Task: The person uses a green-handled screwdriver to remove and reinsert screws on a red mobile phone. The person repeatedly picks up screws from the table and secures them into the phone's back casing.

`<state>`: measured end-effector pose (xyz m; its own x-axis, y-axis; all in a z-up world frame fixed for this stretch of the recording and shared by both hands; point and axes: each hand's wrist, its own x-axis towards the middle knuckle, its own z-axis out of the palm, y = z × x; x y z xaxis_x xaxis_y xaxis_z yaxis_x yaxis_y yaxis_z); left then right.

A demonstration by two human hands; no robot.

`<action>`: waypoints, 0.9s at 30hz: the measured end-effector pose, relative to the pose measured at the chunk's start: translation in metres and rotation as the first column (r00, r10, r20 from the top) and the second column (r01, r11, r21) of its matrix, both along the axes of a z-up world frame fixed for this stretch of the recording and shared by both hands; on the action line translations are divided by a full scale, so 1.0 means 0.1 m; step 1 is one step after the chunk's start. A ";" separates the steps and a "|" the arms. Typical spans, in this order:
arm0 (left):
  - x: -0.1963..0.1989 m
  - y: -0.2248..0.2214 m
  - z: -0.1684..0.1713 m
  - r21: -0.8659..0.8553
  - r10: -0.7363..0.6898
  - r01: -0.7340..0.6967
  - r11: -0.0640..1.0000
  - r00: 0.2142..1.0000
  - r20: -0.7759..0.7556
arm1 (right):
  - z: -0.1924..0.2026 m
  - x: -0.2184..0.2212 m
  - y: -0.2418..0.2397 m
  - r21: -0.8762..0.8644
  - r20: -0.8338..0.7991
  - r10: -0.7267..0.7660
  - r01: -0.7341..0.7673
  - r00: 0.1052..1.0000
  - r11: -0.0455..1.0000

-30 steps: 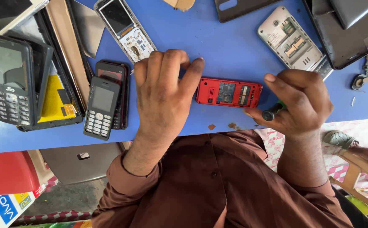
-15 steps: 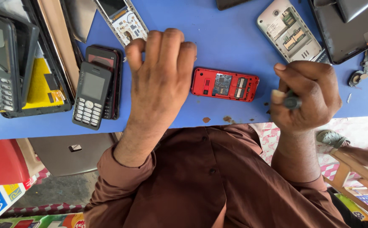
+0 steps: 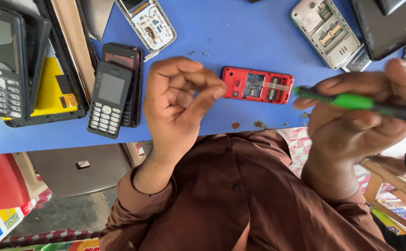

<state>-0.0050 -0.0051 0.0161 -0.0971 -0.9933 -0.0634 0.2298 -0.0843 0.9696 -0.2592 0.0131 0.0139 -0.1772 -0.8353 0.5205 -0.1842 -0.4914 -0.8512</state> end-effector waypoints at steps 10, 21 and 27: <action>-0.04 0.08 -0.27 0.089 -0.025 0.079 0.993 0.867 -0.498 | 0.00 0.33 0.10 -0.160 -0.242 -0.169 0.132 0.956 0.978; -0.02 0.09 -0.22 0.092 -0.020 0.074 0.993 0.875 -0.484 | -0.10 0.35 0.11 -0.285 -0.243 -0.265 0.192 0.933 0.939; -0.05 0.10 -0.22 0.079 -0.024 0.068 0.995 0.887 -0.461 | -0.07 0.38 0.10 -0.300 -0.264 -0.273 0.190 0.925 0.935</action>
<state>-0.0097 0.0048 -0.0063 -0.1829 -0.9790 -0.0900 0.6409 -0.1882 0.7442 -0.2212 0.0229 0.0065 -0.1518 -0.6145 0.7742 -0.5439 -0.6021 -0.5845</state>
